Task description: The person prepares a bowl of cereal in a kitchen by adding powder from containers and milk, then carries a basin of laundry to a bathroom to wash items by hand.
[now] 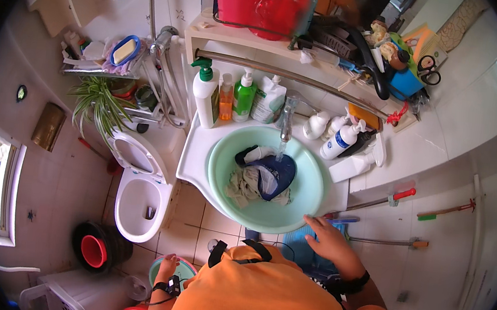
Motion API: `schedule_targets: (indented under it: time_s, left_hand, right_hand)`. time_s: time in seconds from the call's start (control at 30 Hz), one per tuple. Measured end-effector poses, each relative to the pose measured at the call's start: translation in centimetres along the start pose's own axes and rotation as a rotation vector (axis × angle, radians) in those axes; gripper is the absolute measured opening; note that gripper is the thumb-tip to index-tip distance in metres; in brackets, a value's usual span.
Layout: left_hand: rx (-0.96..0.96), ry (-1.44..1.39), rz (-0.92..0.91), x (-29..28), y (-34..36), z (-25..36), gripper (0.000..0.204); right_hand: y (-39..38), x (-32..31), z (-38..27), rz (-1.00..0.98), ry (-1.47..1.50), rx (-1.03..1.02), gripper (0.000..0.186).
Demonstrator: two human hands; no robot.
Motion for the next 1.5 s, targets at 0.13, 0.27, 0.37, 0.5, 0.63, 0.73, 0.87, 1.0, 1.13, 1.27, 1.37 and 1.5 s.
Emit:
schedule_targets:
  time_s: [0.13,0.27,0.37,0.5,0.63,0.73,0.87,1.0,1.13,1.27,1.37,1.5]
  left_hand:
    - [0.027,-0.037,-0.037,0.0,0.7,0.3,0.033]
    - [0.209,0.156,-0.088,-1.5,1.1,-3.2,0.031]
    - [-0.042,0.082,-0.068,-4.0,0.4,-6.1,0.029]
    - [0.147,0.385,-0.129,-5.9,-0.3,-8.6,0.03]
    - [0.174,0.505,-0.158,-6.9,-0.9,-9.1,0.031]
    - [0.589,1.081,-0.31,-6.2,-1.6,-7.1,0.031]
    - [0.223,0.417,-0.145,-7.0,-1.0,-6.4,0.031]
    - [0.016,0.089,0.005,-6.6,-1.6,-4.6,0.031]
    - [-0.039,0.11,0.003,-6.0,-2.2,-5.0,0.031]
    - [-0.097,0.092,-0.009,-5.2,-3.9,-5.5,0.031]
    - [-0.122,0.038,-0.001,-5.6,-3.1,-8.6,0.032]
    - [-0.16,0.117,0.024,-6.6,-4.4,-8.6,0.029]
  right_hand:
    - [-1.4,1.5,-0.7,0.06,-0.034,0.073,0.061]
    - [-2.3,1.4,-2.2,0.12,-0.078,0.016,0.069]
    - [-3.0,2.2,-2.7,0.126,-0.048,-0.046,0.074]
    - [-3.5,3.1,-3.5,0.112,0.032,0.045,0.082]
    - [-3.6,3.9,-3.2,0.168,0.035,0.063,0.084]
    - [-3.4,4.2,-3.2,0.172,0.057,0.09,0.083]
    - [-3.6,4.4,-3.2,0.203,0.052,0.1,0.082]
    - [-3.7,3.9,-3.4,0.184,0.055,0.119,0.078]
    - [-4.7,2.9,-3.3,0.227,0.078,0.041,0.066]
    - [-11.4,10.7,6.0,-0.091,0.36,0.413,0.049]
    - [-20.3,20.3,14.7,-0.401,-0.379,-0.21,0.026]
    - [-27.5,22.6,15.9,-0.352,0.55,0.892,0.026]
Point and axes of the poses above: each hand's wrist, its own y-axis towards the middle knuckle, its own x-axis out of the palm, z = x × y, the point moved 5 cm from there along y, towards the middle knuckle, and after that the axes turned 6 degrees about z, right-handed, at the moved point
